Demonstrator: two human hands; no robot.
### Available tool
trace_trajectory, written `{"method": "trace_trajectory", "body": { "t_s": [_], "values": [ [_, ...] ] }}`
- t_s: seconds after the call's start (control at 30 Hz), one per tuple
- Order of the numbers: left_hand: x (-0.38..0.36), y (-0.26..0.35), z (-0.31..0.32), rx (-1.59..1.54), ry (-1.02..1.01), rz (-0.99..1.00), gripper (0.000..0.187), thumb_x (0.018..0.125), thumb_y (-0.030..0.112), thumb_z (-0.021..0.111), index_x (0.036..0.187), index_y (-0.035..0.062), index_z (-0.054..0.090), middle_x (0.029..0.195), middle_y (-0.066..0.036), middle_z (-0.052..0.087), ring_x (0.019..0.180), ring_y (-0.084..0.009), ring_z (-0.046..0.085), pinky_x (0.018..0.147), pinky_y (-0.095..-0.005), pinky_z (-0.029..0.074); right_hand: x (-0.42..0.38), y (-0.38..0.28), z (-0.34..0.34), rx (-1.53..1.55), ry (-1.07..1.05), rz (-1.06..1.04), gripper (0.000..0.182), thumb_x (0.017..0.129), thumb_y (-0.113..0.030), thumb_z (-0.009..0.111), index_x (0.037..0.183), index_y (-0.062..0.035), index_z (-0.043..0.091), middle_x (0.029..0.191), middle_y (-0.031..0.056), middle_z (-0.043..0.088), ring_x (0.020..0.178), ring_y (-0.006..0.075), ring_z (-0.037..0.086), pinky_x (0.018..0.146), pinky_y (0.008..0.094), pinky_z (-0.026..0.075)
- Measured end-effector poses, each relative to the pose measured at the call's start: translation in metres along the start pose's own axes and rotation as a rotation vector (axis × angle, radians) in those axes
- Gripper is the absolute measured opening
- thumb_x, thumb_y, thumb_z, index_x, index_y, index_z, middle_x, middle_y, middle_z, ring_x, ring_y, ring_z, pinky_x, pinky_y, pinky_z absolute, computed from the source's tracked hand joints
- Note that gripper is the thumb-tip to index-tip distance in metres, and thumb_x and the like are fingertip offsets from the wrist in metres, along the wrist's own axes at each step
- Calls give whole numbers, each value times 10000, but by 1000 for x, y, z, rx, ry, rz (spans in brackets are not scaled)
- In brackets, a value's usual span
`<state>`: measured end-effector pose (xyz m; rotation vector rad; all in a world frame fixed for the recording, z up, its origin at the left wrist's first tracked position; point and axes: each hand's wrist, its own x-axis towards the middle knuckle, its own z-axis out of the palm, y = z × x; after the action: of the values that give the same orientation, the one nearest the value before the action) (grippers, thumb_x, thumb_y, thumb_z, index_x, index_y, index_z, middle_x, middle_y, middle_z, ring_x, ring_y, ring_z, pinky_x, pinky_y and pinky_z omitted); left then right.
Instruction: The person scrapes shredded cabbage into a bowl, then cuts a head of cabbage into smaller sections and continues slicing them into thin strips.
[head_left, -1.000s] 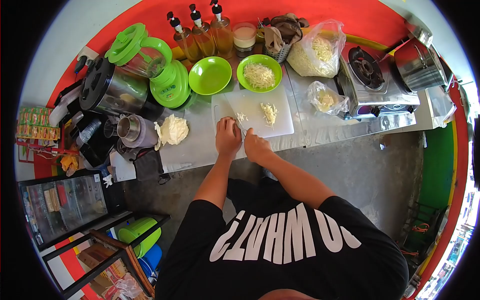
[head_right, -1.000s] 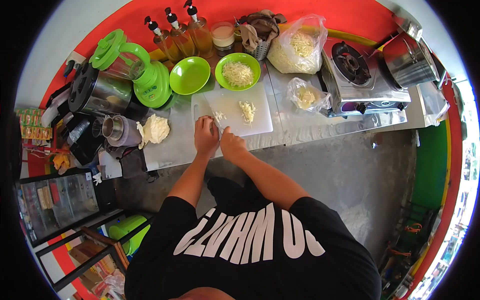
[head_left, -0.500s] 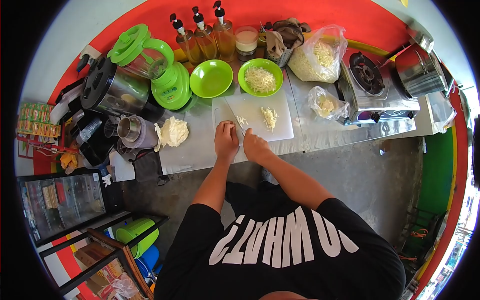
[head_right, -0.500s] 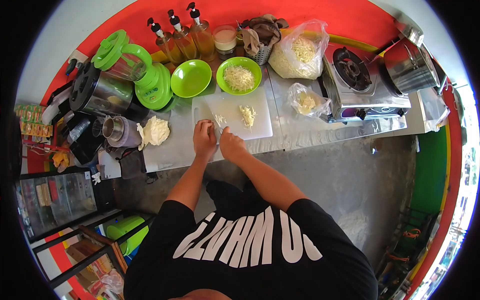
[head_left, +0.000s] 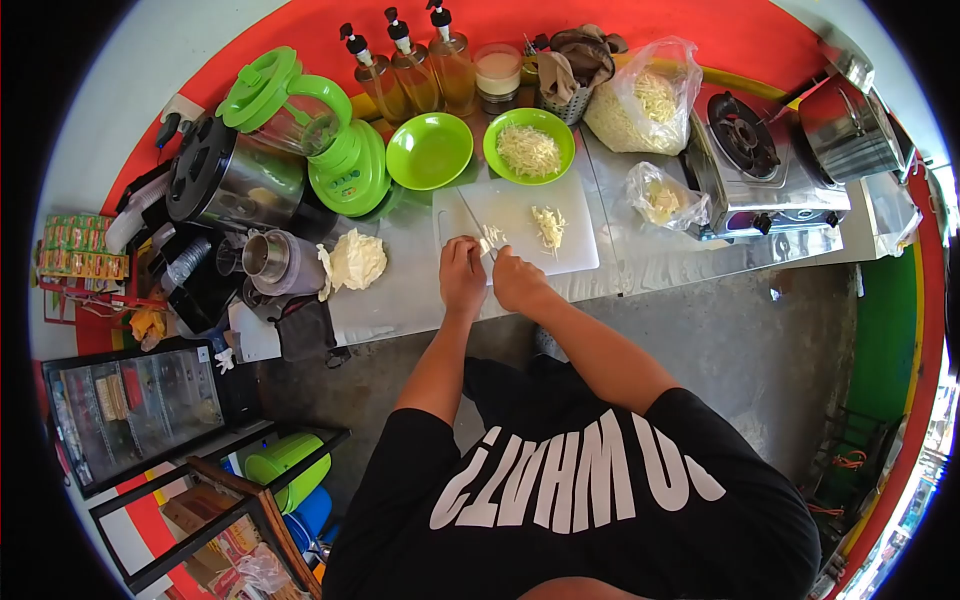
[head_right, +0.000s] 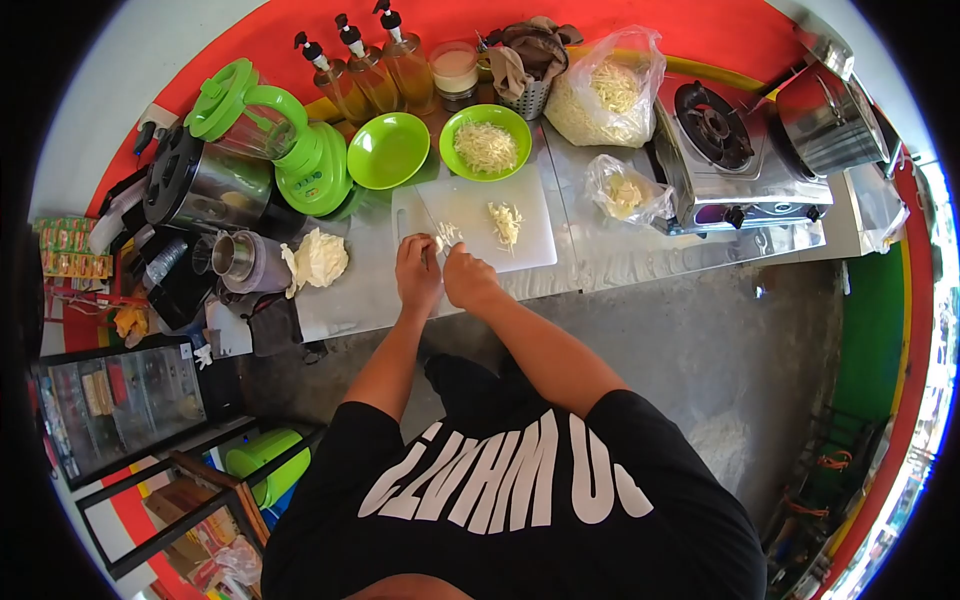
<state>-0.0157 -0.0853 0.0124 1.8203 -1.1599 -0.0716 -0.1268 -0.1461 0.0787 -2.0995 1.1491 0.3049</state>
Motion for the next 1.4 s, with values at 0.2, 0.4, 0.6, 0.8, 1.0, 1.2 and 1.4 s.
{"method": "trace_trajectory", "body": {
  "t_s": [0.2,0.4,0.6,0.8,1.0,1.2,1.4],
  "values": [
    [-1,-3,2,-44,22,25,14,931,15,620,942,20,613,1034,-125,659,972,-343,636,830,-416,519,-19,11,13,1,-18,34,282,899,-21,573,1134,68,447,1061,352,681,1044,499,680,906,530,554],
    [1,-1,3,38,-16,24,45,939,42,618,983,36,613,1048,-125,655,979,-355,625,844,-428,513,4,2,0,18,36,-5,273,899,-33,575,1121,59,445,1040,352,683,1019,503,684,907,542,547],
    [2,-1,1,215,-7,102,59,943,94,616,1001,92,606,1052,-79,638,1039,-310,586,897,-438,438,-22,34,15,10,-31,-30,289,941,-96,556,1160,51,437,1027,353,681,1014,507,684,900,556,545],
    [0,4,0,327,-66,29,93,965,179,602,1031,121,633,1080,-61,620,1050,-300,557,890,-434,418,-33,93,-4,47,83,-34,361,1015,-275,522,1163,36,413,969,380,662,925,576,637,842,626,499],
    [6,9,-2,284,-161,70,127,965,183,602,1062,127,663,1067,-64,610,1010,-307,552,885,-444,427,-53,91,-10,132,221,-96,349,1045,-318,494,1151,8,432,872,349,671,846,562,642,764,639,502],
    [6,12,-6,308,-211,94,137,958,169,611,1073,124,670,1050,-71,610,994,-315,565,872,-443,445,-46,73,4,136,211,-174,297,1058,-297,492,1143,-16,450,824,320,677,774,543,656,713,622,516],
    [4,8,-2,294,-176,112,143,926,130,645,1065,125,677,1024,-68,605,934,-307,584,824,-431,463,-45,58,-9,32,172,-219,285,1060,-258,488,1131,16,454,807,316,682,785,517,683,705,591,551]
  ]
}}
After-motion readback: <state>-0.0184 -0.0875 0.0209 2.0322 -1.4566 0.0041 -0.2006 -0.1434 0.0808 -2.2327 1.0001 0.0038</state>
